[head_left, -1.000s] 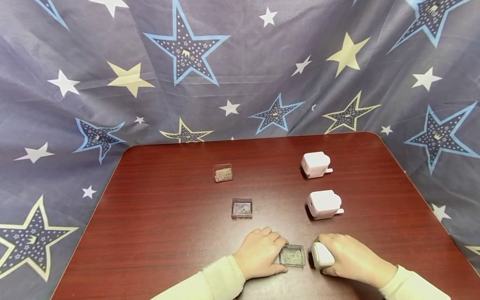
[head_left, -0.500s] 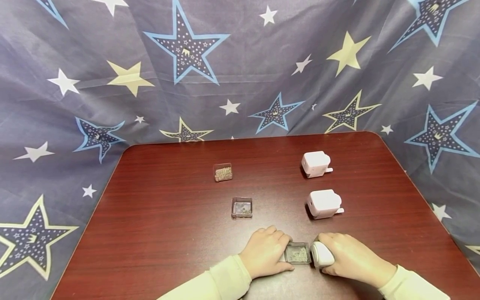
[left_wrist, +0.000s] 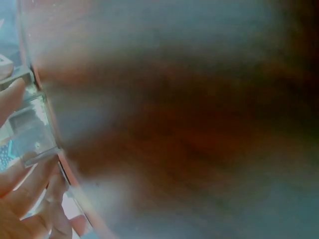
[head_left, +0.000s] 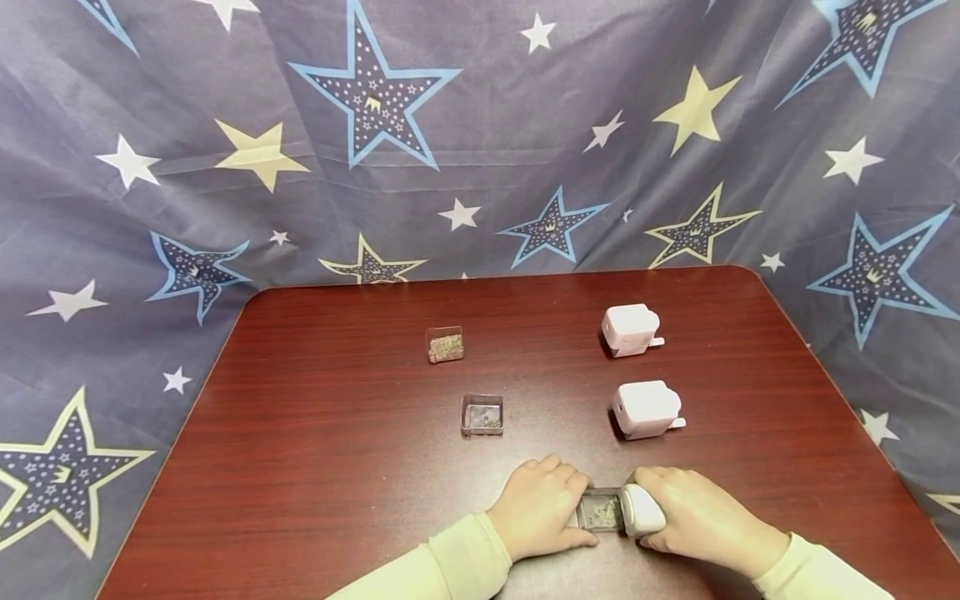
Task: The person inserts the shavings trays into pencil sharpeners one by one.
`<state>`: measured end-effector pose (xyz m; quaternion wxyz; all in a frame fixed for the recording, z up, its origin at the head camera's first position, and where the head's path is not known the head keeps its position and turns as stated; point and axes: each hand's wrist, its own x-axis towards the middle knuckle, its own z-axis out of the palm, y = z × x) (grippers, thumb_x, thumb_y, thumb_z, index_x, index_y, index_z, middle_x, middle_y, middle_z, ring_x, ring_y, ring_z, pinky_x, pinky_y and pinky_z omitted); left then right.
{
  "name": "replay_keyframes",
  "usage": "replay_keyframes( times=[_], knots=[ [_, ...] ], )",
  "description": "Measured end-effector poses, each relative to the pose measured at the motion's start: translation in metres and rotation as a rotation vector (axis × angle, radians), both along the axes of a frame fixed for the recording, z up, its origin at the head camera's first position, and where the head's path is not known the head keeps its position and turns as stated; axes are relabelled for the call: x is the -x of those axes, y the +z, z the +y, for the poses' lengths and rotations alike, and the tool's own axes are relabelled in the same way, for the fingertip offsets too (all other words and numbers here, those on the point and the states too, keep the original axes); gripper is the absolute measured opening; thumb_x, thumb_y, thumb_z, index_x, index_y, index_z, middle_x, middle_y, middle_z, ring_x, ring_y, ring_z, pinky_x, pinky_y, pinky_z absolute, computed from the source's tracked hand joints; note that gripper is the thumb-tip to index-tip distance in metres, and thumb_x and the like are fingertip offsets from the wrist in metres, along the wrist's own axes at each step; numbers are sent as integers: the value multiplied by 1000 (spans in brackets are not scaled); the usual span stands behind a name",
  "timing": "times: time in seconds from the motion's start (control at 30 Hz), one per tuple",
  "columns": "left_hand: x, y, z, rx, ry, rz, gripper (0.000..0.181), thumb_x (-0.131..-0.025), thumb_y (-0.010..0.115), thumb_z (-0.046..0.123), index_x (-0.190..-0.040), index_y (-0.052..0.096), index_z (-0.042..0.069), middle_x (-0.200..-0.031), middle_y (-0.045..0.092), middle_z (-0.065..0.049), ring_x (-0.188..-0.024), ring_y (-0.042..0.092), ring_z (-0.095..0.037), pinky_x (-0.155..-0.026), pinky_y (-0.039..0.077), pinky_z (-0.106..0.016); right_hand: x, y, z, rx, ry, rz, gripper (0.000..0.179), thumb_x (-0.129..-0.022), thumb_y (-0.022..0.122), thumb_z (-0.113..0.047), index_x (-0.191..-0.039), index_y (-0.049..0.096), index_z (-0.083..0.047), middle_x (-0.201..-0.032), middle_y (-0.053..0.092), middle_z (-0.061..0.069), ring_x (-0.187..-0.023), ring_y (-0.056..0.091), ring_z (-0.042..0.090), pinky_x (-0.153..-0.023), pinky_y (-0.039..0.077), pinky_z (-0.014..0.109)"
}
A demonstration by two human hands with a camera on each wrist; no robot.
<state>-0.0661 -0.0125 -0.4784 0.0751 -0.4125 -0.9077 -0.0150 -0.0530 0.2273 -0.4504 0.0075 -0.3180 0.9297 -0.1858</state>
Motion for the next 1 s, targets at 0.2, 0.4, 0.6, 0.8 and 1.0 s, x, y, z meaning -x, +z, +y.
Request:
replay_keyframes(
  times=[0.2,0.4,0.6,0.8,1.0],
  knots=[
    [-1,2,1,11,-19,-13,58,-77,65,72,-110,66,24,-99,68,12,-86,57,-6,-66,43,-19,1,0,-1,2,-7,-1,47,-53,90,-21,-84,55,-24,-73,50,-20,-61,43,-3,-53,40,24],
    [-3,2,4,17,-34,3,59,-78,64,73,-110,66,24,-102,68,11,-88,57,-6,-68,45,-20,0,0,-1,-9,-5,-7,47,-53,90,-21,-85,55,-23,-74,50,-20,-62,45,-3,-53,41,25],
    [-3,1,10,22,-50,25,58,-77,65,73,-107,67,24,-99,68,12,-87,57,-6,-65,44,-20,0,-1,-1,-4,2,0,47,-53,90,-20,-85,55,-23,-75,51,-20,-62,45,-3,-52,41,24],
    [-2,3,16,23,-68,21,57,-77,67,70,-108,67,22,-97,67,12,-86,57,-6,-66,44,-18,0,-2,0,-4,-1,1,47,-53,90,-21,-84,54,-23,-74,50,-20,-62,44,-3,-52,41,24],
    [-3,4,22,-8,-70,-11,53,-76,72,66,-102,67,20,-92,67,11,-83,58,-5,-69,49,-17,0,-3,0,-3,5,9,48,-53,90,-21,-84,54,-23,-75,51,-20,-62,44,-3,-52,40,24]
  ],
)
